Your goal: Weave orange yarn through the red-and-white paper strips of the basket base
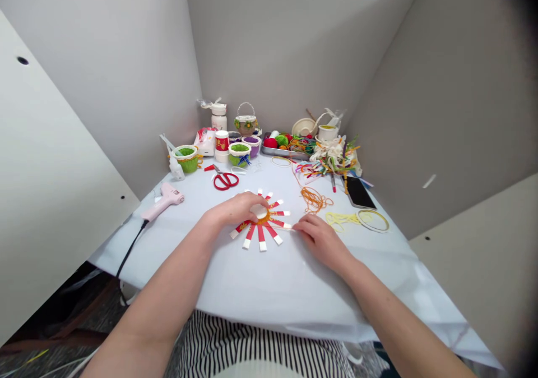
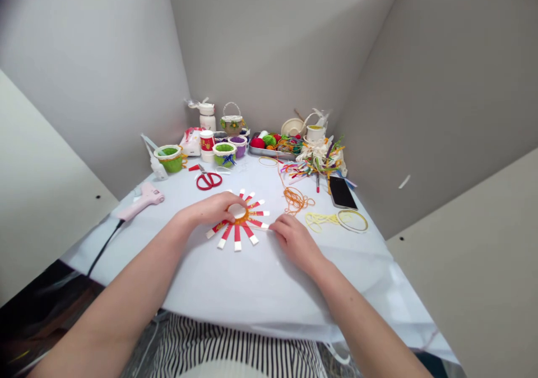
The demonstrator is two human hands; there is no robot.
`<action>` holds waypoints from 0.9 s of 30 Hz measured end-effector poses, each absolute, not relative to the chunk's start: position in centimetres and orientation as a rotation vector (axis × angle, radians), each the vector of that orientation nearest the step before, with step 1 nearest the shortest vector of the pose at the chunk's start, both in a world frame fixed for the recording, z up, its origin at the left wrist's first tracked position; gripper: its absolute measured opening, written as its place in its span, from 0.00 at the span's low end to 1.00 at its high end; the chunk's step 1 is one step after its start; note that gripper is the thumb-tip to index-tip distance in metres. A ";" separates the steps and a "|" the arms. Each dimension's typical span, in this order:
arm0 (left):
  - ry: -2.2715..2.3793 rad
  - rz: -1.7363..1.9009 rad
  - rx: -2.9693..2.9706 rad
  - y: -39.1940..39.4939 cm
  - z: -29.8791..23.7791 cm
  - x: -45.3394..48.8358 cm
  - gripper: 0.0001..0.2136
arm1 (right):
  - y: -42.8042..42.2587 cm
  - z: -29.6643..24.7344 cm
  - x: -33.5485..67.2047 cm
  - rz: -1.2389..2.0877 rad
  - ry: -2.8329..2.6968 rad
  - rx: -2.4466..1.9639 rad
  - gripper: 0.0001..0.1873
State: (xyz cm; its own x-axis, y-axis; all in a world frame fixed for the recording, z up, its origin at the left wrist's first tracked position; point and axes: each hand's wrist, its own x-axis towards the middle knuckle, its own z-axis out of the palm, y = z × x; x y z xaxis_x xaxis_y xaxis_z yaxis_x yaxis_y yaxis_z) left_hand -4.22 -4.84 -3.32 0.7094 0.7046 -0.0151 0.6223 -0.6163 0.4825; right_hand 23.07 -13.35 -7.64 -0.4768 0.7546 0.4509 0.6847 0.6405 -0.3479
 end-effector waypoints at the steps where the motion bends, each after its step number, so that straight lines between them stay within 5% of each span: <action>1: 1.003 0.234 2.450 -4.8 -3.3 -4.2 0.20 | -14.0 -7.7 23.0 0.125 -2.324 -1.093 0.14; 11: 0.957 0.203 2.399 -4.6 -3.6 -4.6 0.20 | -15.4 -8.7 23.0 -0.044 -2.368 -1.188 0.15; 27: 1.044 0.157 2.379 -5.4 -2.8 -4.0 0.21 | -4.9 -8.7 19.3 0.309 -2.013 -1.472 0.08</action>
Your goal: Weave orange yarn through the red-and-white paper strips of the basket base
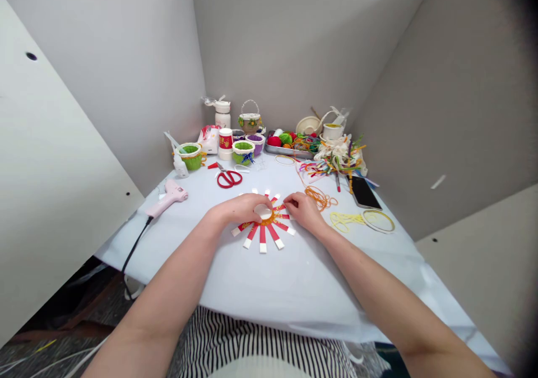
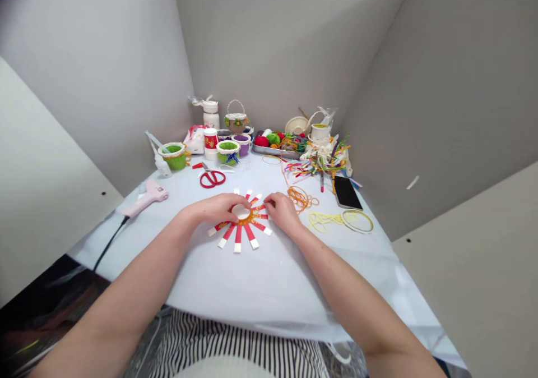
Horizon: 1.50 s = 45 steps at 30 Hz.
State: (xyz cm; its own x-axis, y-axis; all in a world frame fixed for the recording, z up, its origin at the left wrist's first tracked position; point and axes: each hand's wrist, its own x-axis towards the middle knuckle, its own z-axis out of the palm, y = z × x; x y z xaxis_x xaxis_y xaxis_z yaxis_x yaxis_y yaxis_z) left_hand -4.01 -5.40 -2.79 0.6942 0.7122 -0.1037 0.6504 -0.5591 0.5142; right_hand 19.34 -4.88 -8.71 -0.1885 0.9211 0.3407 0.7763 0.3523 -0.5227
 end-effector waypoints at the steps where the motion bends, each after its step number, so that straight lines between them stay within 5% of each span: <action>1: 1.049 0.163 2.386 -5.5 -2.7 -3.9 0.21 | -5.0 -8.9 19.4 0.298 -2.010 -1.452 0.09; 10: 1.110 0.374 2.431 -5.5 -3.7 -3.2 0.21 | -5.0 -9.5 19.9 0.281 -1.993 -1.352 0.08; 45: 1.050 0.304 2.458 -4.4 -3.6 -4.3 0.16 | -9.7 -6.4 20.7 0.456 -2.341 -0.920 0.09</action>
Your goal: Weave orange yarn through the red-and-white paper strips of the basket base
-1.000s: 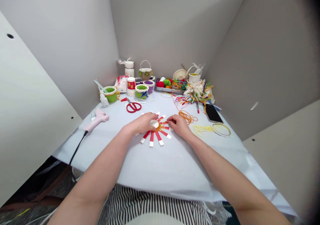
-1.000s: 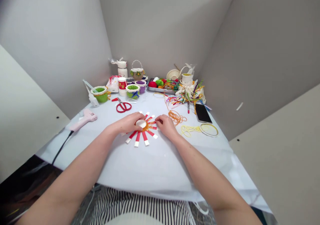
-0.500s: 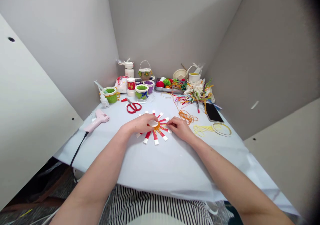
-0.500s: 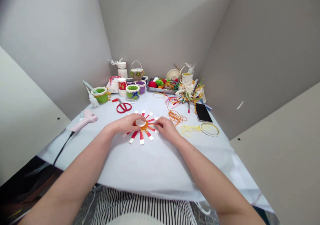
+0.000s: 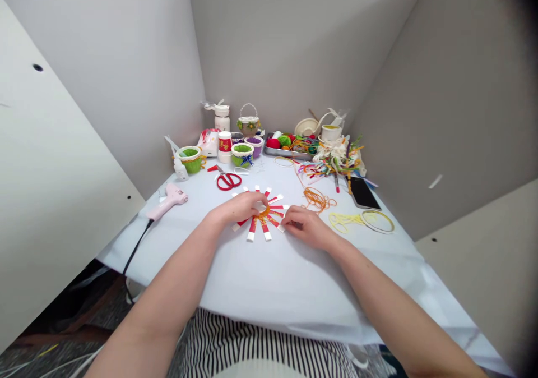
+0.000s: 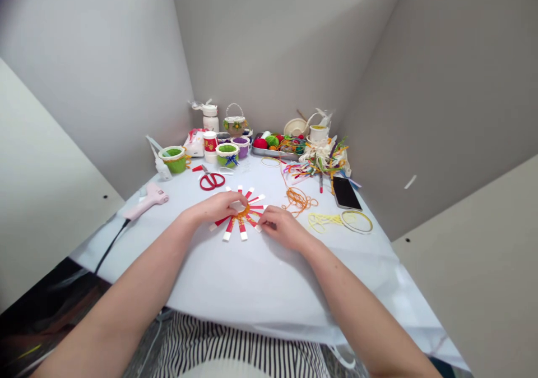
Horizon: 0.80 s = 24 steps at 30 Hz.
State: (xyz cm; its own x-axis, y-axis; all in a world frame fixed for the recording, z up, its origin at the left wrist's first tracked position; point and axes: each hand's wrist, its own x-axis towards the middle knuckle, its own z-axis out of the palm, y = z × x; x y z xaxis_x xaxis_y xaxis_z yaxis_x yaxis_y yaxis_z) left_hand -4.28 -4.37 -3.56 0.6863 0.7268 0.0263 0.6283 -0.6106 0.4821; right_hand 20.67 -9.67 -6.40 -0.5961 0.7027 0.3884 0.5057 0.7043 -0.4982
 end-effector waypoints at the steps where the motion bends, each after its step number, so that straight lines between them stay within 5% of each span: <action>1: 1.049 0.304 2.455 -4.4 -3.5 -4.3 0.16 | -9.8 -6.2 20.7 0.467 -2.371 -0.889 0.09; 13: 1.045 0.320 2.441 -4.2 -4.0 -4.5 0.16 | -10.7 -5.2 21.1 0.648 -2.441 -1.008 0.08; 24: 1.010 0.313 2.452 -4.3 -3.8 -4.6 0.14 | -10.3 -6.0 21.5 0.433 -2.457 -1.099 0.11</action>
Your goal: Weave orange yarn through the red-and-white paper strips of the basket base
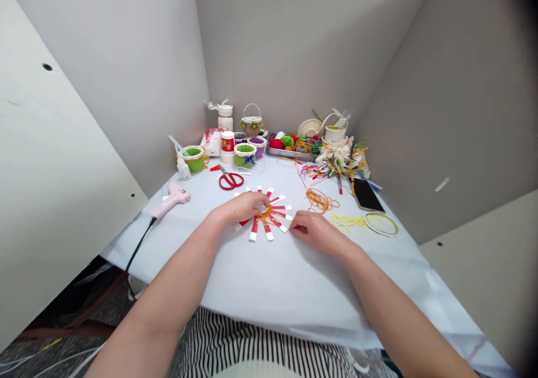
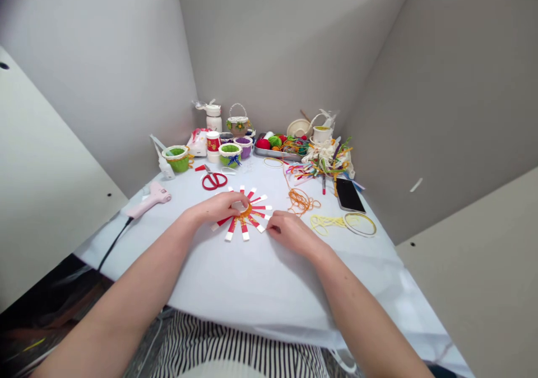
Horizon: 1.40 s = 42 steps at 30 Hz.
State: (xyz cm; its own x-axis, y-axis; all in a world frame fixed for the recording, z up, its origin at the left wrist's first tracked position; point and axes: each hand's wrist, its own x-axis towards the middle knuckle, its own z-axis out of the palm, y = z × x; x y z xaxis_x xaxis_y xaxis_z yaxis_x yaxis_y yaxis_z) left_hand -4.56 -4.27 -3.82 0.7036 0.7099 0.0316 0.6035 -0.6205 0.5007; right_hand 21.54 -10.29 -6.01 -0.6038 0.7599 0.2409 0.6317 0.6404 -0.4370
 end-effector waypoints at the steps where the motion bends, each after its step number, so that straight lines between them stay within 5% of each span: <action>1: 1.003 0.316 2.454 -4.3 -3.8 -4.6 0.14 | -10.0 -6.2 21.6 0.402 -2.435 -1.142 0.10; 27: 1.127 0.513 2.570 -5.1 -4.5 -3.0 0.15 | -7.1 -8.7 19.5 0.322 -2.022 -1.478 0.06; 42: 0.839 0.380 2.636 -3.3 -4.8 -5.0 0.17 | -9.9 -6.3 21.5 0.547 -2.360 -0.935 0.08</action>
